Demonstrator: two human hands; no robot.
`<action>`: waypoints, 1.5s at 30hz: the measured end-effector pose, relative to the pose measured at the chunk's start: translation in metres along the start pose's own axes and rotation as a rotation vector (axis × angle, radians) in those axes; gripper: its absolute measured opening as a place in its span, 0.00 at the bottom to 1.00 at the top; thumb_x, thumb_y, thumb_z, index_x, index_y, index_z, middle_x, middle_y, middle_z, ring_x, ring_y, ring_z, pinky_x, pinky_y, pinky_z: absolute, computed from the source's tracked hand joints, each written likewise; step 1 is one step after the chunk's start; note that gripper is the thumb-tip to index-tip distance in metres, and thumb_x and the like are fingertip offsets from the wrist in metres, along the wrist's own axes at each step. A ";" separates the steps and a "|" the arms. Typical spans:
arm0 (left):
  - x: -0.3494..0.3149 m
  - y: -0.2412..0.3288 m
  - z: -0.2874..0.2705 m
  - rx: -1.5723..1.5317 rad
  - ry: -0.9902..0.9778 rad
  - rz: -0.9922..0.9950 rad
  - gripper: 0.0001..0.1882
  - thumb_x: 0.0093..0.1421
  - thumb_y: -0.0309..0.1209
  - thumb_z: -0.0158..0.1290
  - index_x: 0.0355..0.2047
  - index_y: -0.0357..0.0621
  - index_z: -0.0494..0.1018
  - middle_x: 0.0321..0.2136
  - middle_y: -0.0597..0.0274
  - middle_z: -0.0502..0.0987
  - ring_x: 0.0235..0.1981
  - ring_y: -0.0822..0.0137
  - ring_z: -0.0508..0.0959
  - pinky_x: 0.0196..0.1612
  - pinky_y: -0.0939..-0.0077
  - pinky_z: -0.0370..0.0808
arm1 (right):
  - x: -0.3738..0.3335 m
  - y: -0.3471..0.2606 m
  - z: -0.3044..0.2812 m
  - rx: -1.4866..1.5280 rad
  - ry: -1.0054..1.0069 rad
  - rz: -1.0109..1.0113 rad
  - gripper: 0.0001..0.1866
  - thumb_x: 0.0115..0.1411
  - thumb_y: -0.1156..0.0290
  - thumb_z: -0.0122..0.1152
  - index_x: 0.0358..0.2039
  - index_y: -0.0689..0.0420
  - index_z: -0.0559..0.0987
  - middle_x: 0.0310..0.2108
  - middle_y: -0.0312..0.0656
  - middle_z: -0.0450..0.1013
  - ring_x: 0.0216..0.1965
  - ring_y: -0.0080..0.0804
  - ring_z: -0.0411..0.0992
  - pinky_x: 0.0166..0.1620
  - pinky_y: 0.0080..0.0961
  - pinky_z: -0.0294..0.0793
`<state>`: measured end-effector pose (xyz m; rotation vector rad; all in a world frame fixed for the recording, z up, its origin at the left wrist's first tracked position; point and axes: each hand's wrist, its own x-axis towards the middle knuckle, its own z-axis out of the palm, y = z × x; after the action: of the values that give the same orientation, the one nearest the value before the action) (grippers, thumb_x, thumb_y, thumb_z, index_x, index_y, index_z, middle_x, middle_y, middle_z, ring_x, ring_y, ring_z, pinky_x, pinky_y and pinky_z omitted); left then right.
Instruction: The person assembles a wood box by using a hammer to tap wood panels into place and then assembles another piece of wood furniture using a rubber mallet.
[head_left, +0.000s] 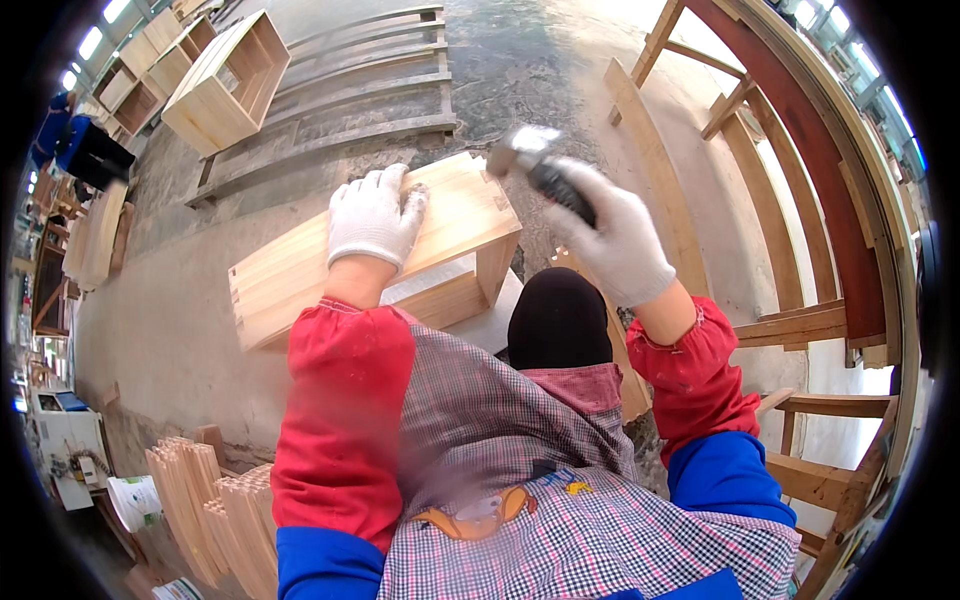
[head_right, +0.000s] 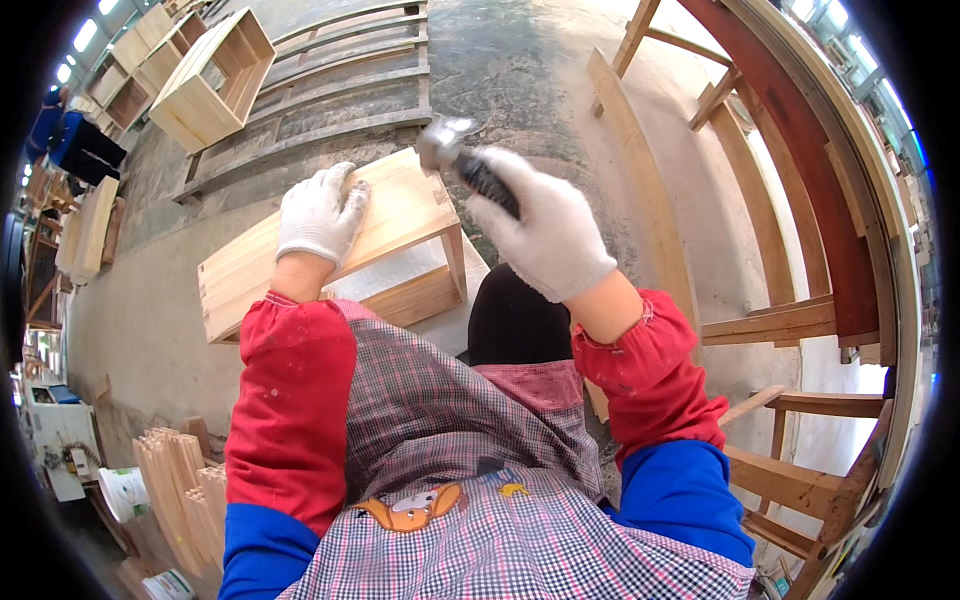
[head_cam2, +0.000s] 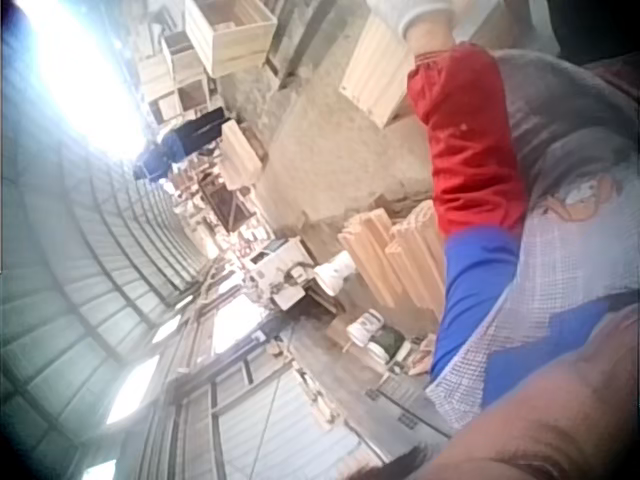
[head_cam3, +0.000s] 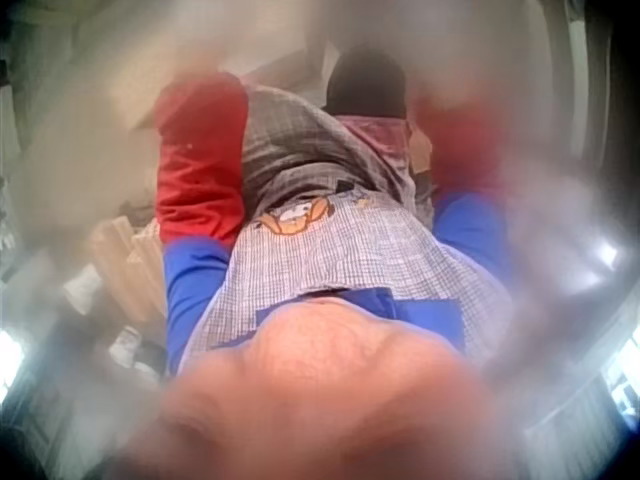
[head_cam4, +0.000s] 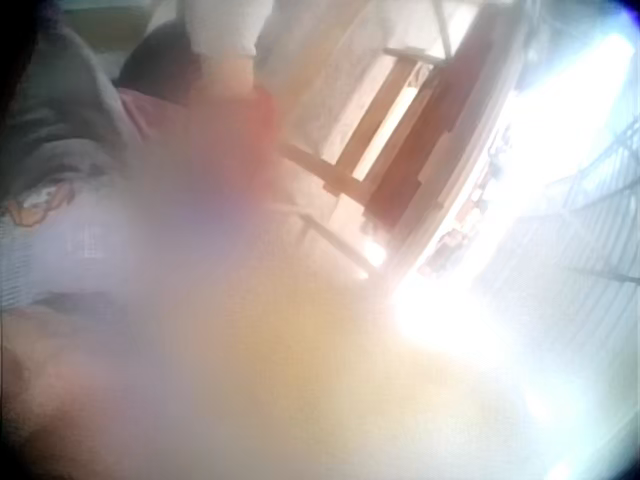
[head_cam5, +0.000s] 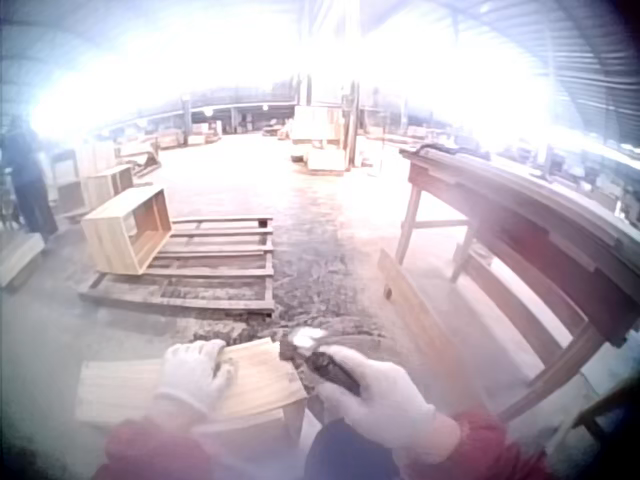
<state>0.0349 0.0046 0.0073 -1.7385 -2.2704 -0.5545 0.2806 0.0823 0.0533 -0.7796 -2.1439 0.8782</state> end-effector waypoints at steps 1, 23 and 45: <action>-0.001 0.000 0.000 0.007 -0.007 0.000 0.21 0.59 0.45 0.45 0.46 0.44 0.71 0.40 0.53 0.76 0.43 0.55 0.73 0.51 0.62 0.63 | 0.003 0.001 -0.003 -0.160 -0.154 0.061 0.18 0.55 0.65 0.57 0.47 0.55 0.73 0.31 0.54 0.74 0.36 0.51 0.73 0.38 0.34 0.72; -0.005 0.002 -0.002 -0.017 -0.017 -0.013 0.21 0.59 0.44 0.45 0.47 0.44 0.70 0.42 0.53 0.75 0.44 0.52 0.72 0.51 0.60 0.63 | 0.032 0.000 -0.007 -0.108 -0.084 0.056 0.16 0.54 0.64 0.58 0.42 0.55 0.75 0.29 0.53 0.74 0.33 0.50 0.74 0.36 0.35 0.71; -0.007 0.005 -0.001 -0.035 0.001 -0.012 0.21 0.59 0.43 0.46 0.48 0.44 0.70 0.43 0.52 0.74 0.45 0.52 0.71 0.52 0.61 0.63 | 0.037 0.017 0.004 -0.226 -0.075 -0.040 0.17 0.54 0.65 0.58 0.44 0.54 0.75 0.32 0.52 0.75 0.36 0.51 0.74 0.39 0.35 0.72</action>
<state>0.0412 -0.0011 0.0064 -1.7418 -2.2847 -0.6007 0.2600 0.1176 0.0512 -0.8227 -2.3448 0.6609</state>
